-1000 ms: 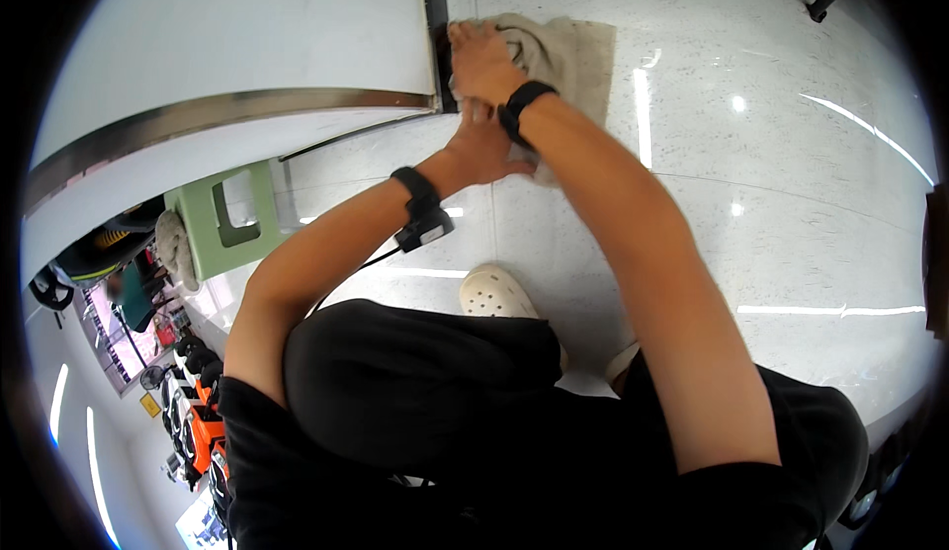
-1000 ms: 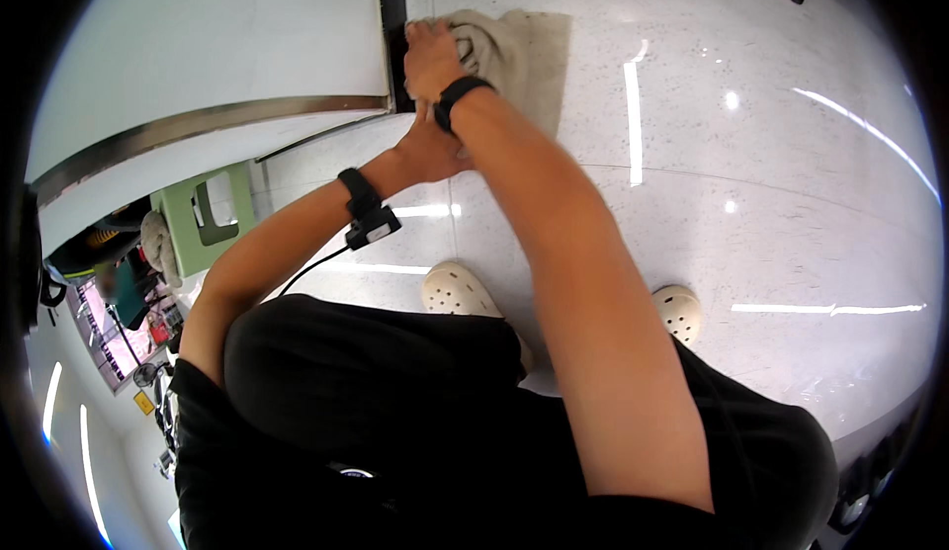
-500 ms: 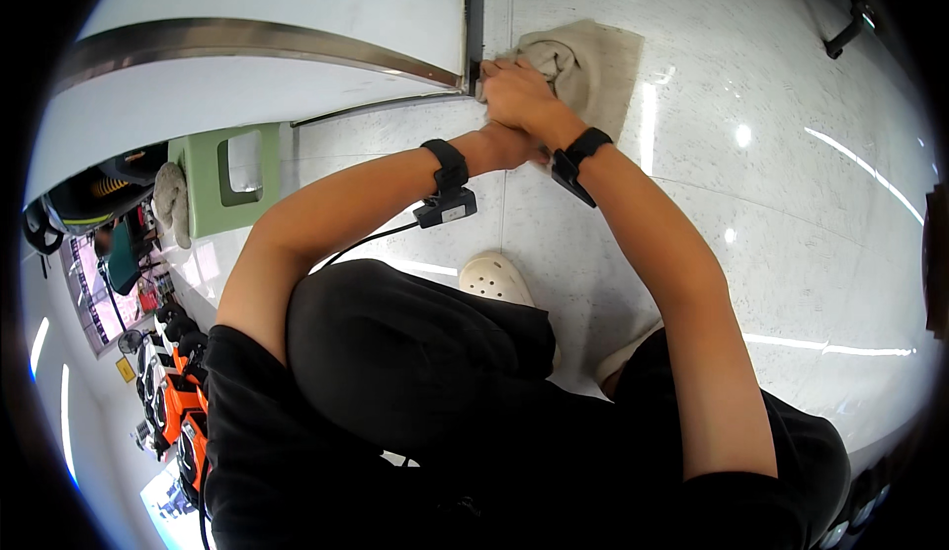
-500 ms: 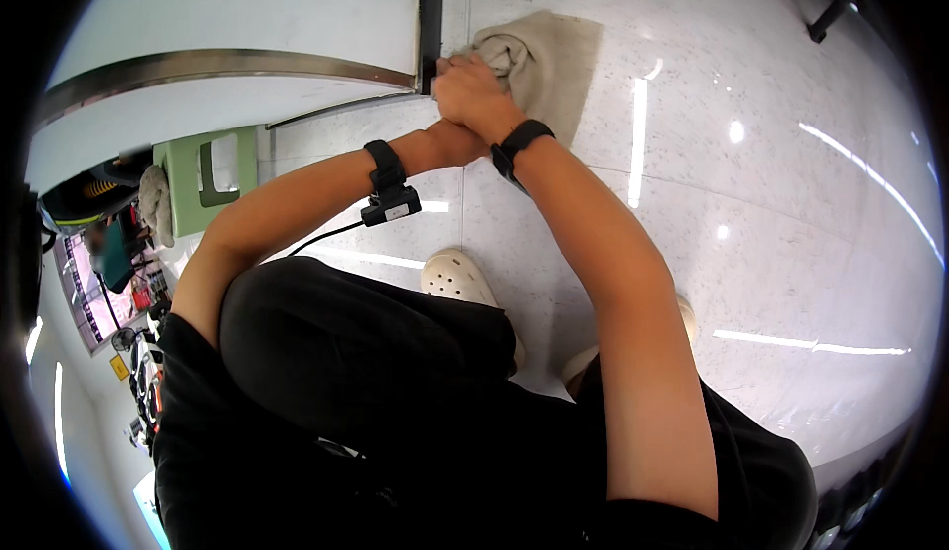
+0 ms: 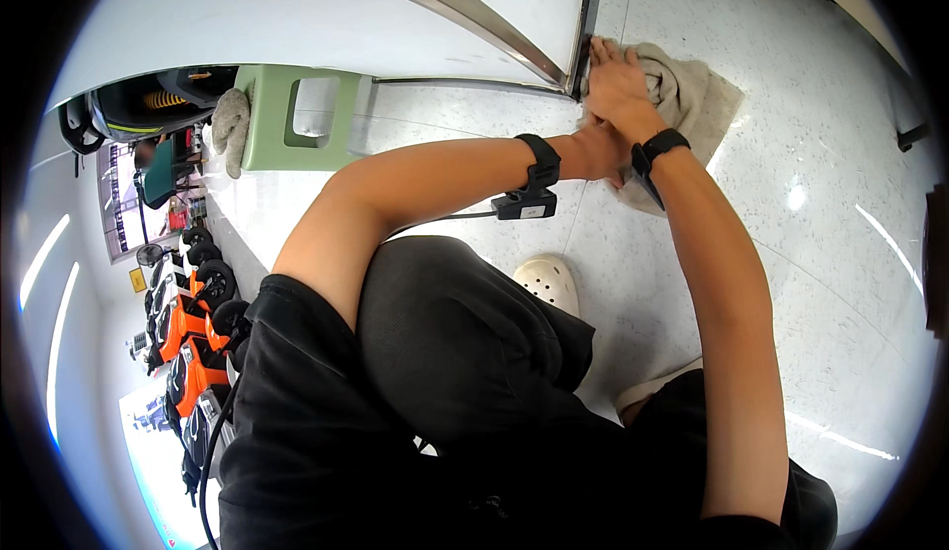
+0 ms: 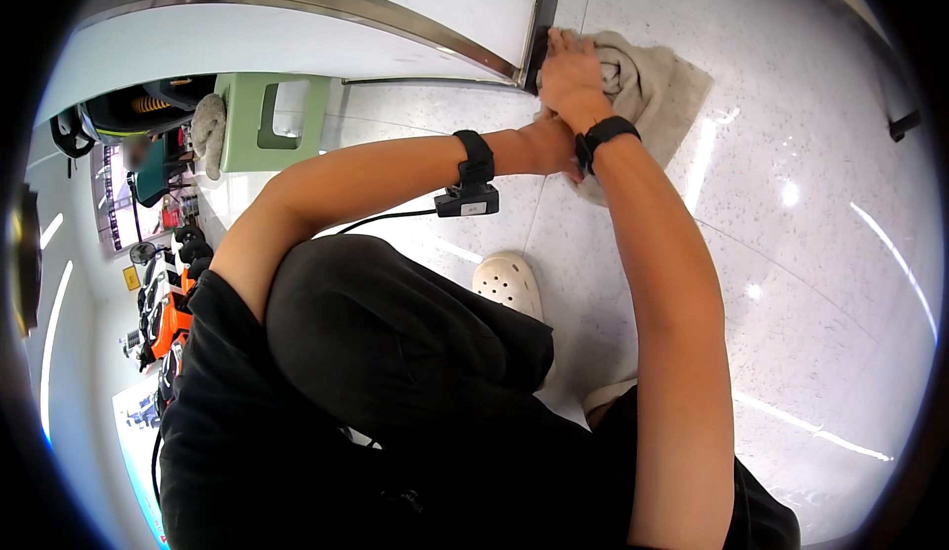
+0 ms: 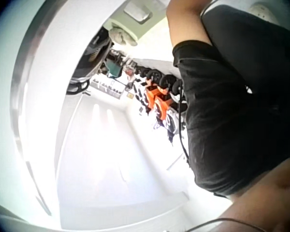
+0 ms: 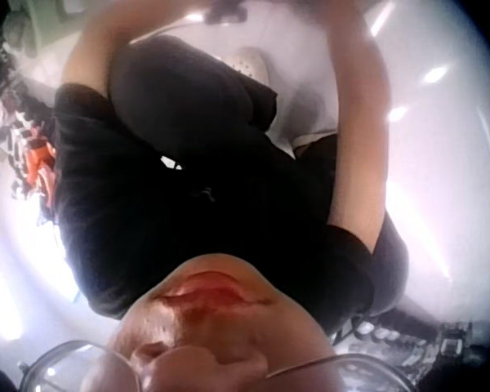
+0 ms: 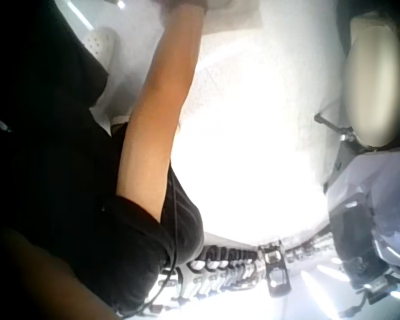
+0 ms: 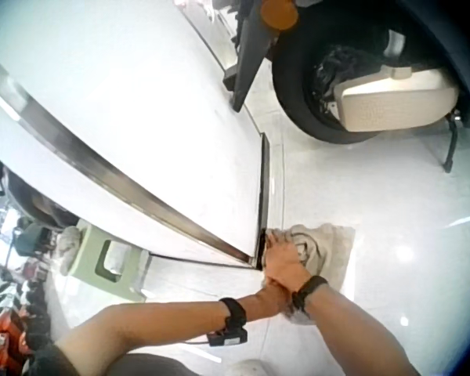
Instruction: The person kneels on a tiled floor and wipes the surface with a cloth, focusing on the area around a scooter's wheel and a small green stool. They move the stool to clean underneath it and continue wiping the floor and the scooter's lower body.
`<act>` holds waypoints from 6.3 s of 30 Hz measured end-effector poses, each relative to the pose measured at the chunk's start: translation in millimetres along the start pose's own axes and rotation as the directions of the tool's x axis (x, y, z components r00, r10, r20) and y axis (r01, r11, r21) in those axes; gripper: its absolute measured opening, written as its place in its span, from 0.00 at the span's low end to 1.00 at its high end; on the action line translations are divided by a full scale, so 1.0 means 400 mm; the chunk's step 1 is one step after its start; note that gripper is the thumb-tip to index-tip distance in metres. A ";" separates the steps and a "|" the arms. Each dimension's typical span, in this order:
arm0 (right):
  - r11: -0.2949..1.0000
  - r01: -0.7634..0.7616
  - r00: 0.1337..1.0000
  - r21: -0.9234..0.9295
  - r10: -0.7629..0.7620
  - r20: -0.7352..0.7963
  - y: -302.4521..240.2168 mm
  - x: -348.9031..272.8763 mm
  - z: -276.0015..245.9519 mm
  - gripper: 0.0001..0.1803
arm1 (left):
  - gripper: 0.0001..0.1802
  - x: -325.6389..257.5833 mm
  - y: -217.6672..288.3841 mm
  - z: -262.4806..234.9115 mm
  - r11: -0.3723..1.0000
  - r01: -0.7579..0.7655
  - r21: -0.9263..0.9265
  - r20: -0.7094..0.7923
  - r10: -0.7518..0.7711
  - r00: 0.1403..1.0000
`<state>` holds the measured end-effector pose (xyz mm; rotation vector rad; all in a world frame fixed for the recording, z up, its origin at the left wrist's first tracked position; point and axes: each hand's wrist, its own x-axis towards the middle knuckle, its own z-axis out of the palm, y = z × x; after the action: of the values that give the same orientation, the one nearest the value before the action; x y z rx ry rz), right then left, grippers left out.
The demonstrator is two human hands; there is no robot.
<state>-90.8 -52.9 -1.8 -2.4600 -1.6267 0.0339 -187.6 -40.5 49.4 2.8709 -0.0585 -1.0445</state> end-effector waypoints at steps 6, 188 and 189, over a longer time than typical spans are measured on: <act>0.990 0.051 0.986 0.134 -0.071 0.150 0.013 0.001 -0.045 0.22 | 0.45 -0.004 -0.017 0.047 0.992 -0.122 -0.041 -0.193 0.112 0.975; 0.917 -0.328 0.874 0.226 0.386 -0.296 -0.091 -0.291 -0.028 0.23 | 0.39 -1.281 -0.372 0.774 -0.189 0.130 -0.973 0.075 -0.798 -0.597; 0.919 -0.325 0.874 0.221 0.382 -0.301 -0.087 -0.290 -0.027 0.23 | 0.39 -1.286 -0.365 0.778 -0.202 0.143 -0.969 0.078 -0.799 -0.597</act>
<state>-167.1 -147.4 4.6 -2.4343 -0.9788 -0.1868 -780.7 117.4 127.3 1.4906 2.3817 1.0747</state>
